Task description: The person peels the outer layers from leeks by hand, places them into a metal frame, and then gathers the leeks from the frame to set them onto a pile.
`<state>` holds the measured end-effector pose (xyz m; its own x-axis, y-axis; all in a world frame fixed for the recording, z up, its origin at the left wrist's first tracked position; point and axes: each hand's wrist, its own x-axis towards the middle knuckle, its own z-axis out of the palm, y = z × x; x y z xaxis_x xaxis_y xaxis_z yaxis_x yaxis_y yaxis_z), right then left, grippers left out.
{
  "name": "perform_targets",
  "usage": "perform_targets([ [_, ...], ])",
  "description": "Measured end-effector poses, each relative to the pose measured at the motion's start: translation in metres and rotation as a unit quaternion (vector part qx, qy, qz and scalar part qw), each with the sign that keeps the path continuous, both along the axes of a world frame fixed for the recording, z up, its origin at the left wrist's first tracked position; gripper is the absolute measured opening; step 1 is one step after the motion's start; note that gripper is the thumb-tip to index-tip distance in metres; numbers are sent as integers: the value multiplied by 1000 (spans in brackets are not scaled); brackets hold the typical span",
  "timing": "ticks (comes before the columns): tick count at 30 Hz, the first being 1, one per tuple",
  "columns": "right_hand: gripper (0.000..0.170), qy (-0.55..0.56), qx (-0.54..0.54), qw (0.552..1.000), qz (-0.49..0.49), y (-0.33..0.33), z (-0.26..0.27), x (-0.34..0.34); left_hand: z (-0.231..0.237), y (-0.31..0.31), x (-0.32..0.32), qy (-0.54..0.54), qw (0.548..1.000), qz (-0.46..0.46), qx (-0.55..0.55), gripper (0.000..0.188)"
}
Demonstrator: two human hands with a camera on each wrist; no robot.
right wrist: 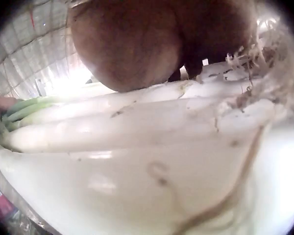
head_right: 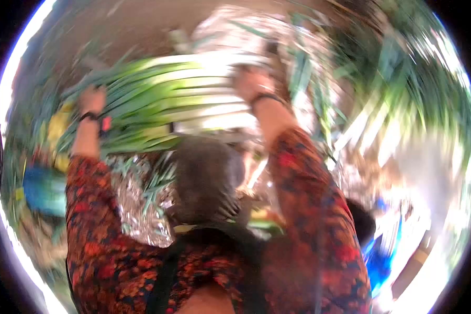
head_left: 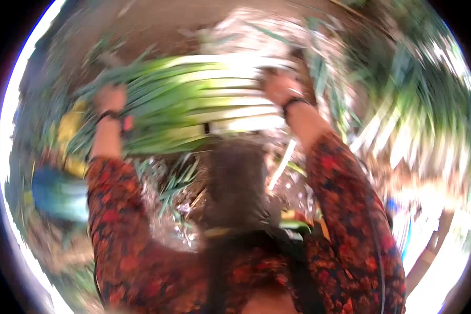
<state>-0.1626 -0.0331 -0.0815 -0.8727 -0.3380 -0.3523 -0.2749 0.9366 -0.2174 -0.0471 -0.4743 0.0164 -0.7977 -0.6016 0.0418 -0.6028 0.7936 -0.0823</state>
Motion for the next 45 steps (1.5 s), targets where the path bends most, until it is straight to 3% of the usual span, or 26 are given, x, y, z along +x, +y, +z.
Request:
perform_targets([
  [1, 48, 27, 45, 998, 18, 3, -15, -1, -23, -33, -14, 72, 991, -61, -93, 52],
  [2, 49, 42, 27, 999, 19, 3, -27, -6, -3, -23, -28, 21, 978, -94, -186, 51],
  [4, 54, 27, -24, 998, -44, 5, -9, 4, 10, 27, -47, 183, 939, -153, -246, 50],
  [7, 56, -5, -52, 998, -30, 12, 9, 0, 60, 134, -67, 300, 892, -333, -55, 46],
  [9, 55, -46, -97, 994, 35, 22, -9, -18, 93, 253, -35, 335, 865, -356, 112, 43],
  [11, 42, 104, -291, 951, -32, 45, 8, 8, 109, 341, 0, 257, 818, -349, 379, 38],
  [14, 32, 194, -545, 803, -143, 101, 23, 55, 79, 420, 25, 199, 556, -452, 669, 27],
  [15, 30, 213, -617, 743, -150, 129, 12, 69, 57, 439, 26, 185, 516, -478, 686, 24],
  [17, 29, 183, -556, 724, -364, 177, -17, 84, 18, 464, 30, 74, 593, -384, 704, 24],
  [18, 28, 240, -527, 709, -402, 222, -86, 81, 1, 470, 30, 20, 620, -353, 701, 22],
  [19, 29, 211, -439, 730, -480, 258, -95, 101, -9, 475, 28, -33, 644, -317, 695, 21],
  [20, 30, 170, -358, 746, -536, 307, -142, 113, -11, 480, 28, -8, 627, -328, 706, 18],
  [21, 31, 105, -318, 742, -581, 333, -134, 139, -11, 485, 25, 21, 609, -345, 714, 15],
  [22, 33, 136, -157, 800, -563, 363, -160, 158, -10, 490, 20, 53, 588, -364, 720, 13],
  [24, 32, 31, 16, 817, -575, 419, -231, 198, -10, 493, 11, 17, 617, -313, 722, 17],
  [25, 31, -130, 177, 916, -336, 426, -258, 207, -13, 496, 8, 20, 630, -295, 718, 17],
  [26, 33, -29, 26, 845, -533, 435, -277, 238, -15, 499, 5, 15, 635, -313, 706, 17],
  [27, 38, -110, 67, 836, -533, 423, -267, 239, -16, 504, 2, 11, 638, -332, 695, 17],
  [29, 40, -103, 107, 832, -534, 409, -264, 235, -11, 516, 3, 4, 637, -330, 697, 16],
  [31, 34, -186, 39, 858, -477, 410, -246, 216, -14, 522, -2, -39, 652, -383, 654, 17],
  [33, 25, -15, -3, 898, -439, 425, -281, 206, -17, 531, -3, -29, 653, -419, 630, 17],
  [35, 28, 77, -41, 884, -460, 429, -231, 160, -16, 540, -5, -42, 662, -431, 612, 17],
  [37, 31, 220, -132, 829, -497, 436, -210, 117, -11, 547, -10, -72, 673, -438, 591, 19],
  [41, 37, 186, -55, 790, -582, 466, -255, 52, -13, 554, -16, -98, 677, -441, 580, 20],
  [44, 29, 20, -13, 729, -685, 461, -290, 33, -10, 556, -19, -98, 684, -447, 569, 16],
  [45, 36, -18, -8, 770, -637, 464, -302, 35, -8, 556, -19, -98, 688, -448, 563, 14],
])
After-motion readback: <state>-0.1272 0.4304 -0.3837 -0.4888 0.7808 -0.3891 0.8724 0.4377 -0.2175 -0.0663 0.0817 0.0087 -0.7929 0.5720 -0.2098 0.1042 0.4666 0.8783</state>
